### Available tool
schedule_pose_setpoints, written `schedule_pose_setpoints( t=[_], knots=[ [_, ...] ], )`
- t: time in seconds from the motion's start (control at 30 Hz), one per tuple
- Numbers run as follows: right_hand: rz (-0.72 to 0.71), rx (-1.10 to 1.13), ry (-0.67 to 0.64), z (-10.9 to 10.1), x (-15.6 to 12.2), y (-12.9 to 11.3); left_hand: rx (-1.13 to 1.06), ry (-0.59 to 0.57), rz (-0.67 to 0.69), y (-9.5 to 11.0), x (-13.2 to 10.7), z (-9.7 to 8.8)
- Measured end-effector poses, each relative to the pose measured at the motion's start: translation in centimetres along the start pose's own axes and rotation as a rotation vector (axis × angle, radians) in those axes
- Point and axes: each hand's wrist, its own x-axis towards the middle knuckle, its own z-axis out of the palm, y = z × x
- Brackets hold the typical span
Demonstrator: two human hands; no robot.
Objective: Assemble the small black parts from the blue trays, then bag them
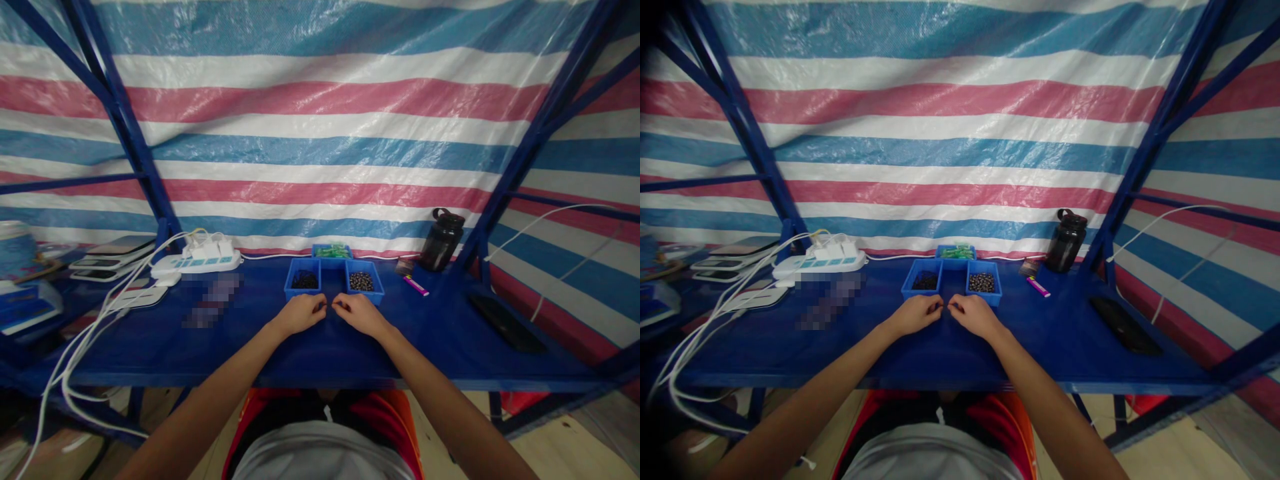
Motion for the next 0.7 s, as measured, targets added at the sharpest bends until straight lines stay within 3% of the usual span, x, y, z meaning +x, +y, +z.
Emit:
schedule_pose_setpoints(
  t=[0.2, 0.4, 0.57, 0.7],
  knots=[
    [-0.019, -0.044, -0.076, 0.19, -0.10, 0.27, -0.045, 0.068, 0.047, 0.14, -0.02, -0.31],
    [-0.025, 0.143, -0.124, 0.38, -0.11, 0.36, -0.090, 0.126, 0.126, 0.31, -0.09, -0.34],
    [-0.043, 0.192, -0.120, 0.61, -0.09, 0.41, -0.095, 0.182, 0.188, -0.13, 0.03, 0.06],
    [-0.027, 0.092, -0.085, 0.52, -0.12, -0.22, -0.115, 0.219, 0.217, -0.30, 0.04, 0.02]
  ],
)
